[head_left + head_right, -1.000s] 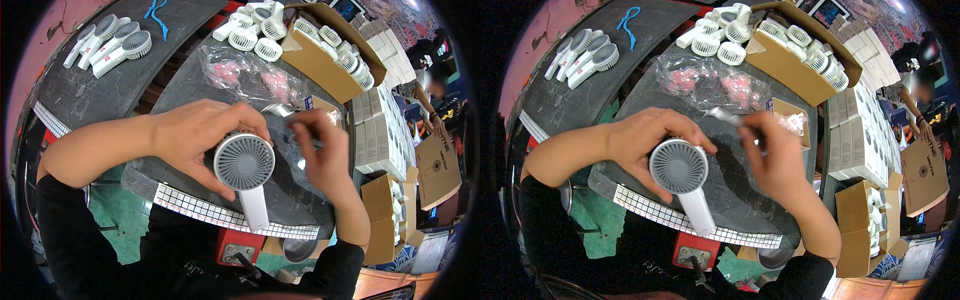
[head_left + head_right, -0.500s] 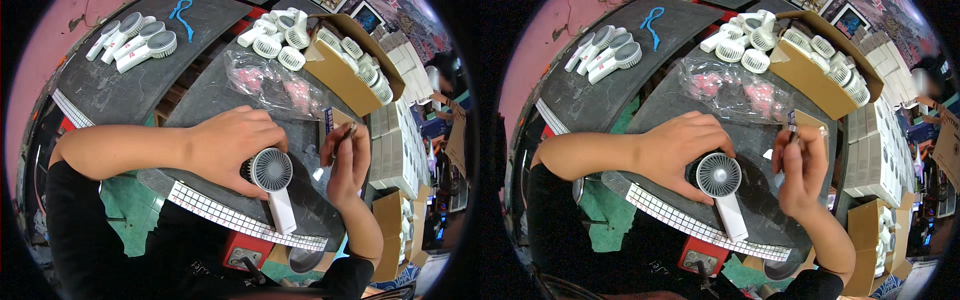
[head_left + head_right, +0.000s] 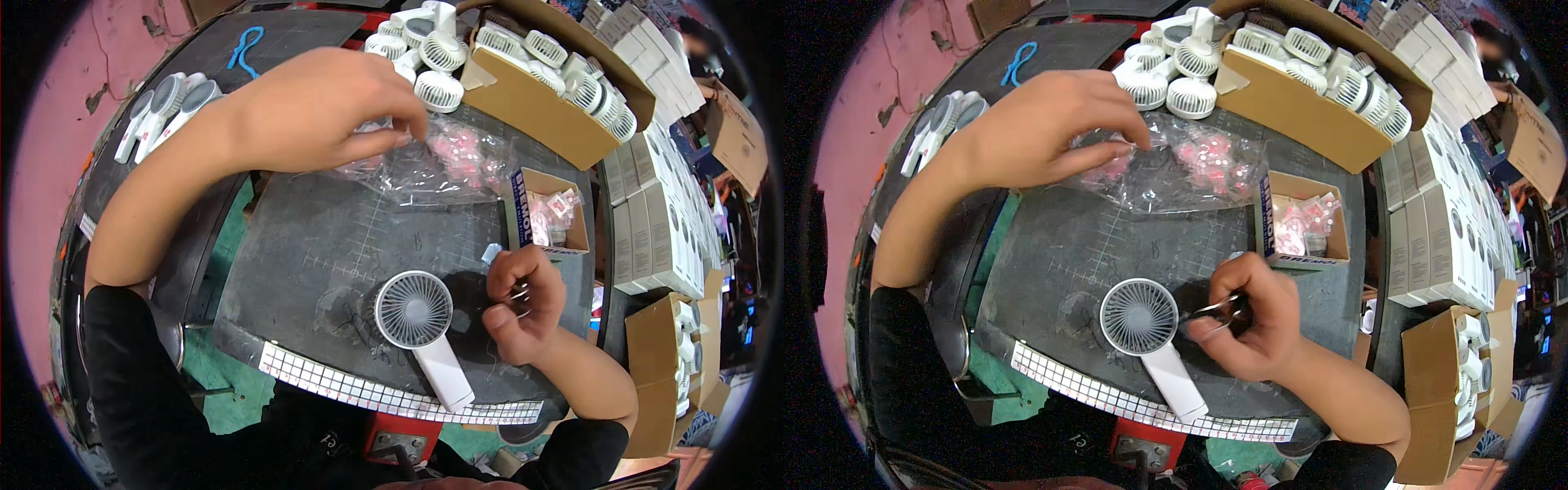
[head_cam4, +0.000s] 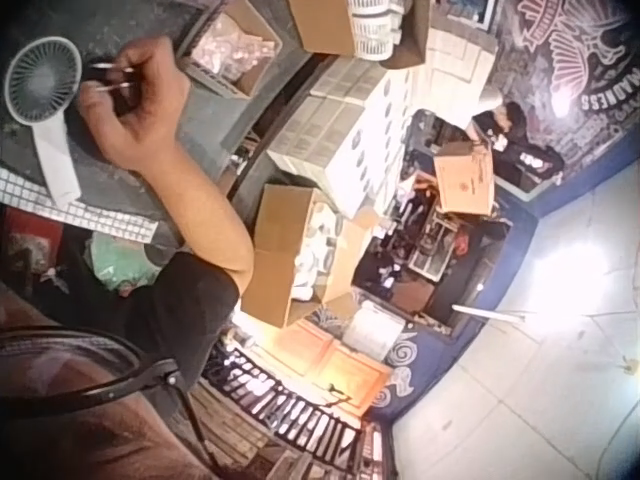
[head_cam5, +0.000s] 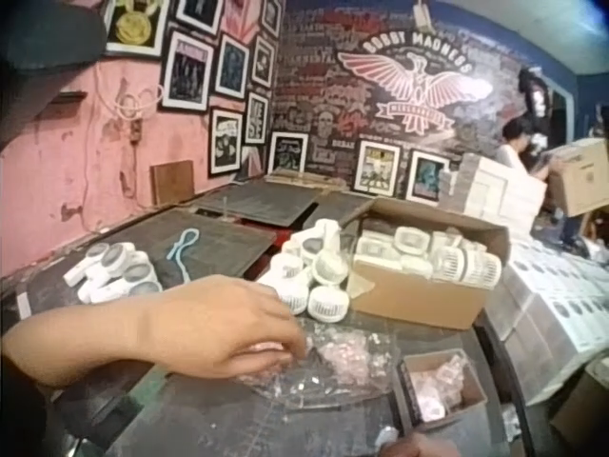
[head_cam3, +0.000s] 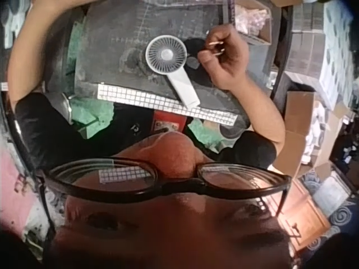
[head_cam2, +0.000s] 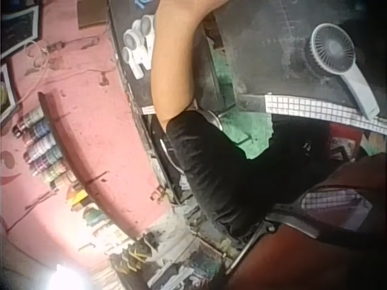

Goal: Assembling and labeling handheld portable fans.

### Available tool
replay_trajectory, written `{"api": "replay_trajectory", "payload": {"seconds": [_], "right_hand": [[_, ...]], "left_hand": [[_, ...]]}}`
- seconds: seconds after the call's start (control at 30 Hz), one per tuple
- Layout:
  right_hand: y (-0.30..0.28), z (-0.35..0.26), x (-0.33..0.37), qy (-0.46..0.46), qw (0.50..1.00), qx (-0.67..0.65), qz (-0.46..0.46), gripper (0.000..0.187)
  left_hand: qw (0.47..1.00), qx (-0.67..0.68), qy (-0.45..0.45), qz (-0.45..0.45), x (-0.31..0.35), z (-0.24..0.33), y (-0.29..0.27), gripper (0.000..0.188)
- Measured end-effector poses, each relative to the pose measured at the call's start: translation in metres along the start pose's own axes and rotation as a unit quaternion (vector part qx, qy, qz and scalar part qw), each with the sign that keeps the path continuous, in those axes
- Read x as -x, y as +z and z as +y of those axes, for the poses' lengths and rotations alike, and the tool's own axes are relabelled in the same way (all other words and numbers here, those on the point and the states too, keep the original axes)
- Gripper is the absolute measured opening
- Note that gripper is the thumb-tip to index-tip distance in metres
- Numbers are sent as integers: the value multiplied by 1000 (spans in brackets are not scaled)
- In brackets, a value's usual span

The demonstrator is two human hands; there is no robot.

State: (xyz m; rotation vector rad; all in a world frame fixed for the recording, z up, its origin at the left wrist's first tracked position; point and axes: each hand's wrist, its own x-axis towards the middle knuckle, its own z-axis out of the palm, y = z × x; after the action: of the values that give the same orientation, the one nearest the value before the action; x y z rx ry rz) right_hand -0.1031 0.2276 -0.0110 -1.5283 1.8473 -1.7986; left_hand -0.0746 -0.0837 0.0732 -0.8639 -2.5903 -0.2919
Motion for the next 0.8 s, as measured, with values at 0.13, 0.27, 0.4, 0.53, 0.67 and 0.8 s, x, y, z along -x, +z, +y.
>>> {"api": "replay_trajectory", "payload": {"seconds": [0.13,0.27,0.4,0.53,0.67,0.8], "right_hand": [[0,-3,-3,-13,997,65,-29,32],[-1,-5,-8,-19,996,76,-51,33],[-1,-6,-9,-5,997,68,-45,33],[-1,-4,-11,-18,996,76,-46,33],[1,-6,-10,-13,995,87,-49,32],[1,-6,-10,-5,994,102,-49,31]], "left_hand": [[996,-1,46,-74,-5,-1,13,22],[987,92,60,-119,0,7,19,22],[969,168,73,-168,1,9,13,23],[976,125,48,-173,4,11,6,23],[994,94,23,-48,0,-5,0,21],[967,176,-106,-152,-7,-7,-11,16]]}}
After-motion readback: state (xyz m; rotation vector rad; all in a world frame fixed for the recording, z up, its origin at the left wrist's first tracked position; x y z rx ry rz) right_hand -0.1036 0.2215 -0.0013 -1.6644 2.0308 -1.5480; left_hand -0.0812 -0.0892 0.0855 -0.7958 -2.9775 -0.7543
